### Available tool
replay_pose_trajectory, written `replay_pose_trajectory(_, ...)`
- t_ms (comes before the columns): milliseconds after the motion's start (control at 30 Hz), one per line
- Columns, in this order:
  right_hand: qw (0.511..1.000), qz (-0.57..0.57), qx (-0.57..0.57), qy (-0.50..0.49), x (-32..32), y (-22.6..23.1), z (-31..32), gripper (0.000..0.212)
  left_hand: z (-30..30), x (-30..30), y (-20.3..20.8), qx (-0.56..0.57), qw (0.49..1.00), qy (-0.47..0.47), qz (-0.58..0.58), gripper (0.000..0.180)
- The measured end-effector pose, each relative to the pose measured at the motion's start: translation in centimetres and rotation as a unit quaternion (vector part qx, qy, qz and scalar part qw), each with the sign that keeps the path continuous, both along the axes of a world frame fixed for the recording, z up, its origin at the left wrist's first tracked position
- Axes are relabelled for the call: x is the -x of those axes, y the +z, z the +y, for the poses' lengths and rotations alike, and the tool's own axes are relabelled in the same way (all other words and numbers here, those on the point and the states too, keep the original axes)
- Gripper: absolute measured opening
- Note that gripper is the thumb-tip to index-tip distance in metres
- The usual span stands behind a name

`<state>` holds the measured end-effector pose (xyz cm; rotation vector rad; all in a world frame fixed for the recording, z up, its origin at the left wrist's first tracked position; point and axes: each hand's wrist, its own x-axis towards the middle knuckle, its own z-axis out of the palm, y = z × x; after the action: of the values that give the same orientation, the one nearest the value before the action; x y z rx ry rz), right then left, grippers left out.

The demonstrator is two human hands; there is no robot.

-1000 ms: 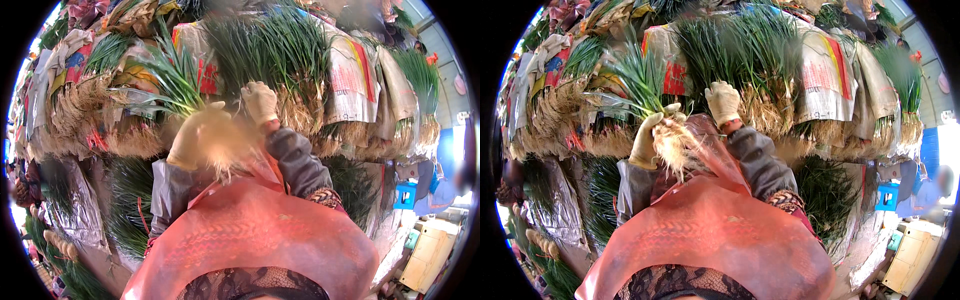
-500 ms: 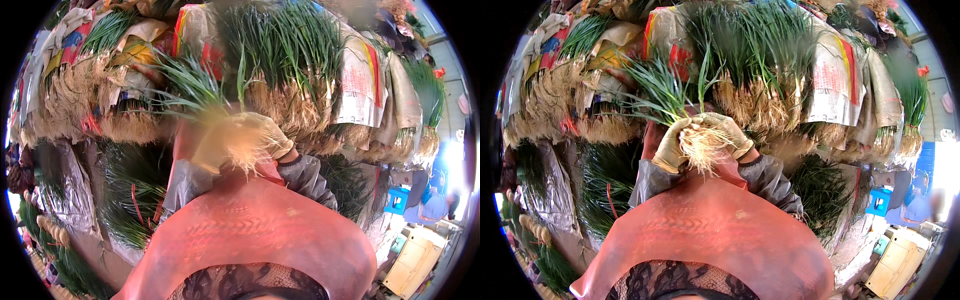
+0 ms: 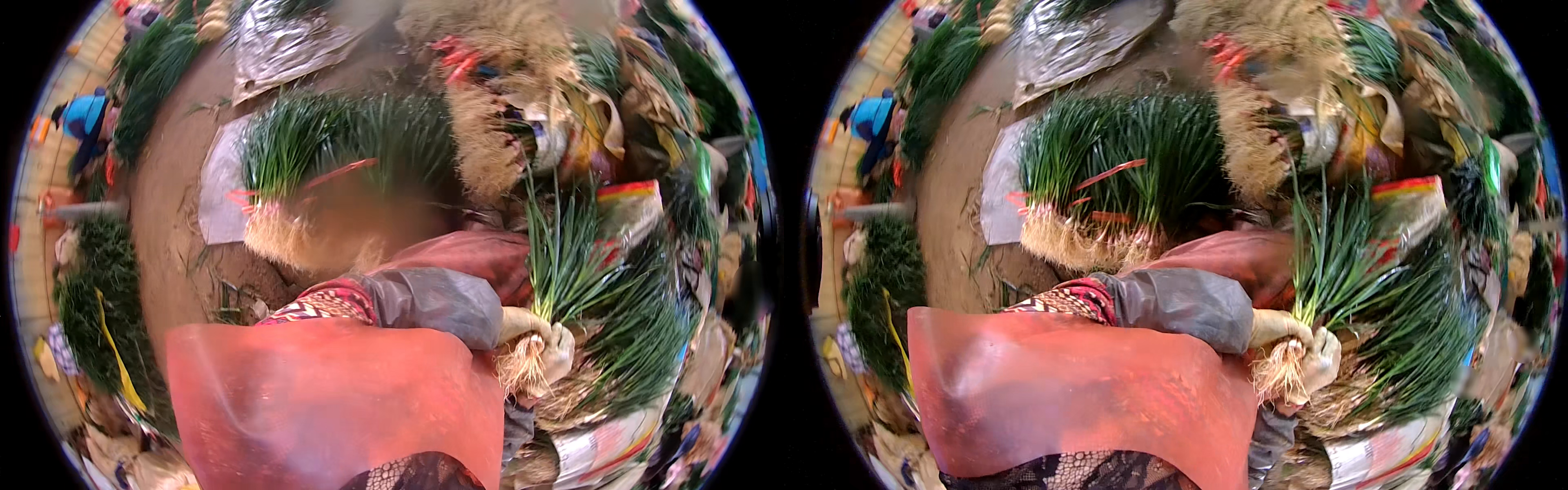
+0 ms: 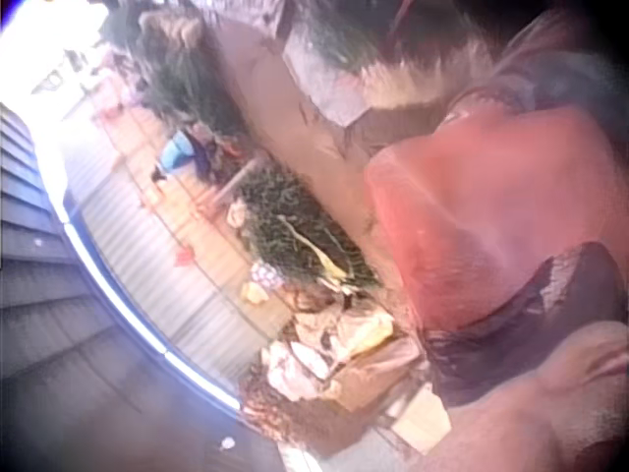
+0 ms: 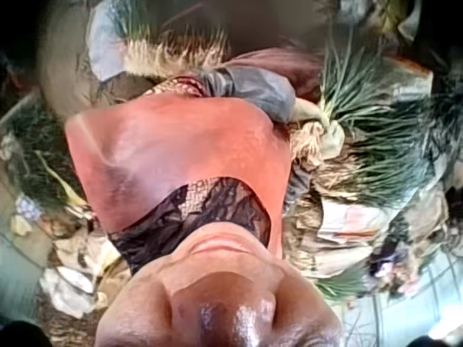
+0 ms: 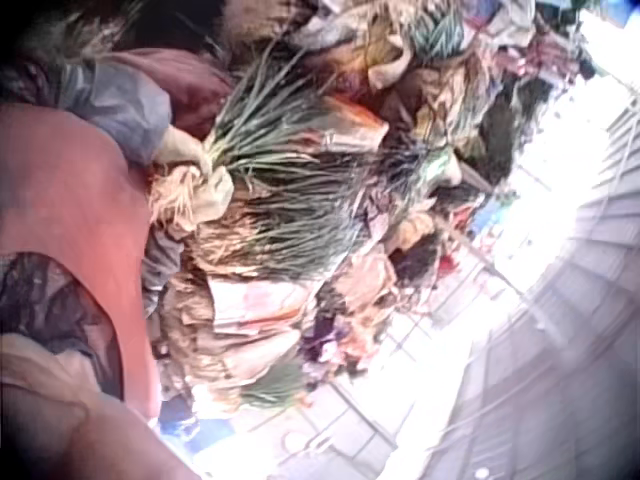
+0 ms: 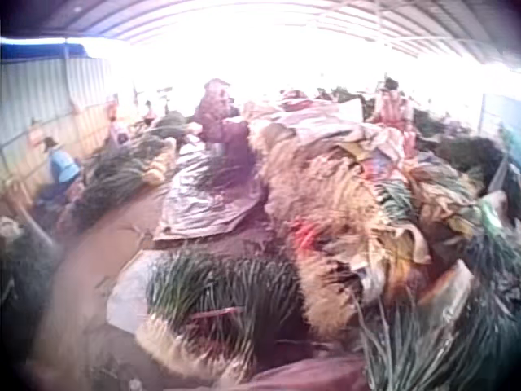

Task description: The person, wearing gloves and an apron, sorts and cleans bundles of green onions by hand, removing outer layers and roots before placing them into stacks on the floor.

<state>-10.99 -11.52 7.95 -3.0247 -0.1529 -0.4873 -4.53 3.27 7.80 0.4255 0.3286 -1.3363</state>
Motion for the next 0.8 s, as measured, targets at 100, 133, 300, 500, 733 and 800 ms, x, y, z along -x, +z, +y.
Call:
replay_pose_trajectory(100, 0.983, 0.000, -0.168, -0.071, -0.1, -0.4, -1.1, 0.032, -0.5, -0.2, -2.4, -0.008, 1.000, 0.023, -0.019, 0.007)
replay_pose_trajectory(133, 0.964, -0.008, -0.240, -0.112, -0.1, -0.3, -1.8, 0.033, -0.4, -0.3, -2.2, -0.001, 0.999, 0.027, -0.017, 0.007)
replay_pose_trajectory(300, 0.860, 0.068, -0.479, -0.160, -2.0, 3.2, 0.7, 0.047, 2.3, -1.1, 1.4, 0.003, 0.999, -0.018, -0.026, 0.014)
replay_pose_trajectory(500, 0.961, 0.202, -0.162, -0.100, -0.7, 2.1, 1.7, 0.054, 1.9, -0.5, -0.6, 0.039, 0.999, 0.001, -0.025, 0.013)
replay_pose_trajectory(733, 0.976, -0.004, -0.207, -0.072, -1.6, 2.6, 4.2, 0.041, 4.5, -1.8, 1.0, 0.018, 0.998, -0.006, -0.064, 0.007)
replay_pose_trajectory(800, 0.988, -0.084, -0.115, -0.063, -1.4, 1.0, 2.7, 0.037, 3.8, -2.1, -0.7, 0.014, 0.990, -0.046, -0.130, 0.011)
